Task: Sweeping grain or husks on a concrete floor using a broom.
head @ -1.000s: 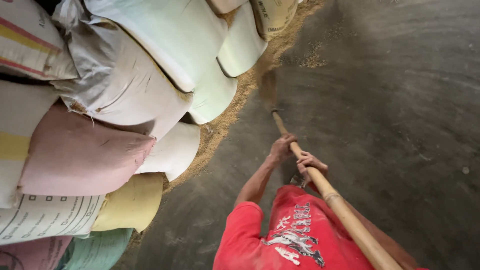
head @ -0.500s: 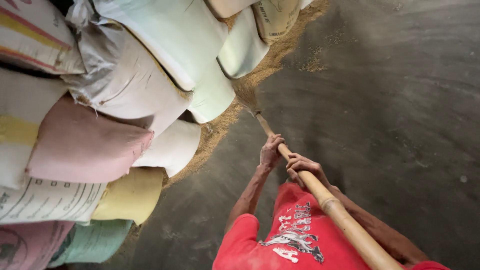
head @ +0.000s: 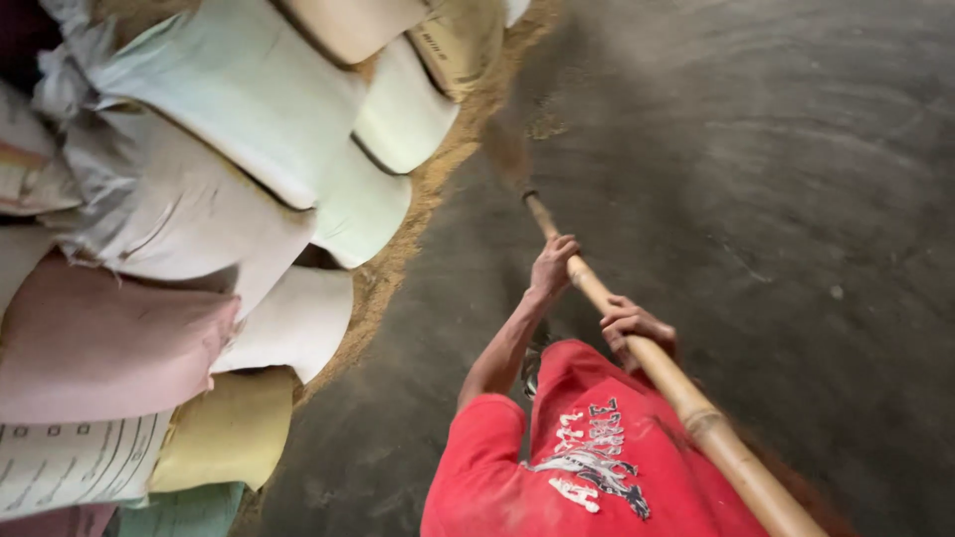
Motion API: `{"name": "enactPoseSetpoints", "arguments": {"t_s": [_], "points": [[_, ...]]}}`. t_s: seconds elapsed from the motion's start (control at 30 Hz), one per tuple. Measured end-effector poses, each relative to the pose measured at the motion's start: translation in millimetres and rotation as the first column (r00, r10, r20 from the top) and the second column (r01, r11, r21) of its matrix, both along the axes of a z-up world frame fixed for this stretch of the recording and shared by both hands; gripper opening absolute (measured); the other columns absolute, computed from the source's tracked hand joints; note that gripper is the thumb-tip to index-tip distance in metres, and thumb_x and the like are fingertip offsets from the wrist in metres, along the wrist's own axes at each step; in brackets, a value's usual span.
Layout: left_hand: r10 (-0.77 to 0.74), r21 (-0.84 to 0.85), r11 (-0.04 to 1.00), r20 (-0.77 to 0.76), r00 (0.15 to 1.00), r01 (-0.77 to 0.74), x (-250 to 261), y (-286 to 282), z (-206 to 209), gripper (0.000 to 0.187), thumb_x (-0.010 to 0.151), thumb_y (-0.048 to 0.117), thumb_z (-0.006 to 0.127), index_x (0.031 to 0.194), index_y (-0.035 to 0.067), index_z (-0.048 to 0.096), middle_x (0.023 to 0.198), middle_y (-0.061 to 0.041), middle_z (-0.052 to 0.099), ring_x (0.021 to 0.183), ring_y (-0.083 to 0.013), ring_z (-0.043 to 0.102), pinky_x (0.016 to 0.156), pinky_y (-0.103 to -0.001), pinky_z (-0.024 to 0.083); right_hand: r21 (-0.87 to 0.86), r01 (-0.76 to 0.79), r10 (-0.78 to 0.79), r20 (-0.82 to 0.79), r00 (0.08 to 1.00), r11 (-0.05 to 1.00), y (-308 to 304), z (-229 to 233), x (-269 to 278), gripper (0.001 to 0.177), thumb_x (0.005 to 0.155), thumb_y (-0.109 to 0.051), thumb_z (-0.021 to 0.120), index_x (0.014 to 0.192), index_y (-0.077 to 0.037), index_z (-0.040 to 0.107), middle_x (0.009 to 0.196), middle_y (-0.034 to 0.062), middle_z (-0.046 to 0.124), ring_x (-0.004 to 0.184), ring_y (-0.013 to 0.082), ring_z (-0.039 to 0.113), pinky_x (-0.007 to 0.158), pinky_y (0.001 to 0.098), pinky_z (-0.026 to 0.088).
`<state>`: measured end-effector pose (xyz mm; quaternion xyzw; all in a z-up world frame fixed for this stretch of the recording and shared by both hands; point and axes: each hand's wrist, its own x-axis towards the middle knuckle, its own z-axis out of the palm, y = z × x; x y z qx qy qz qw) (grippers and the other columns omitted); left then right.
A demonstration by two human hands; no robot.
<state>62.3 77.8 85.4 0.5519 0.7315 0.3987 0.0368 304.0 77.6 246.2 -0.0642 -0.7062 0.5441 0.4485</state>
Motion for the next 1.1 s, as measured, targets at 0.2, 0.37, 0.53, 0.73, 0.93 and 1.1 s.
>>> {"name": "enactPoseSetpoints", "arguments": {"t_s": [0.2,0.37,0.53,0.73,0.93,1.1], "points": [[-0.353,-0.079,0.936,-0.223,0.909,0.344,68.8,98.6,-56.7,0.030,0.068,0.016,0.077,0.096,0.022,0.070,0.120,-0.003,0.066,0.115,-0.0311,0.063,0.100,-0.041,0.056,0.012,0.350,-0.348,-0.094,0.933,0.937,15.5,2.8,55.4,0.006,0.094,-0.001,0.065,0.090,-0.005,0.064,0.088,0.0015,0.067,0.099,0.0183,0.073,0.112,0.0502,0.056],[-0.564,-0.088,0.815,0.107,0.819,0.572,147.4,158.0,-78.5,0.022,0.083,0.029,0.079,0.097,0.021,0.065,0.111,-0.001,0.067,0.103,-0.0314,0.069,0.089,-0.043,0.057,0.066,0.593,-0.595,0.149,0.790,0.803,16.1,15.0,99.0,0.005,0.096,0.002,0.064,0.099,-0.002,0.062,0.102,0.0093,0.071,0.116,0.0259,0.069,0.115,0.0418,0.051],[-0.674,-0.126,0.719,0.113,0.730,0.683,215.0,189.2,-95.7,0.020,0.082,0.025,0.073,0.100,0.023,0.064,0.115,0.000,0.067,0.101,-0.0298,0.069,0.081,-0.042,0.057,0.054,0.724,-0.724,0.133,0.677,0.687,14.6,7.9,119.6,0.008,0.100,0.002,0.065,0.100,-0.003,0.059,0.105,0.0087,0.070,0.116,0.0230,0.067,0.110,0.0377,0.052],[-0.725,-0.205,0.630,0.192,0.662,0.749,232.2,198.3,-95.9,0.022,0.079,0.026,0.074,0.098,0.024,0.063,0.109,0.000,0.066,0.097,-0.0281,0.070,0.078,-0.043,0.055,0.058,0.785,-0.779,0.184,0.599,0.617,20.5,-7.1,111.9,0.011,0.105,0.005,0.063,0.102,-0.003,0.056,0.107,0.0093,0.069,0.116,0.0215,0.067,0.108,0.0366,0.054],[-0.684,-0.247,0.668,0.169,0.709,0.702,167.1,202.4,-162.9,0.022,0.083,0.025,0.072,0.102,0.025,0.062,0.107,0.001,0.064,0.098,-0.0271,0.069,0.080,-0.040,0.055,-0.013,0.720,-0.707,0.179,0.684,0.694,47.9,-17.8,54.9,0.011,0.102,0.005,0.064,0.100,-0.002,0.058,0.103,0.0086,0.070,0.109,0.0197,0.067,0.107,0.0363,0.054],[-0.520,-0.373,0.744,0.200,0.831,0.555,70.7,170.2,-162.4,0.029,0.080,0.029,0.076,0.107,0.026,0.064,0.118,-0.002,0.064,0.100,-0.0298,0.069,0.083,-0.041,0.056,0.011,0.646,-0.626,0.263,0.734,0.763,67.0,-22.0,-12.7,0.010,0.097,0.005,0.066,0.094,-0.002,0.060,0.099,0.0105,0.071,0.113,0.0258,0.070,0.107,0.0409,0.055]]}}
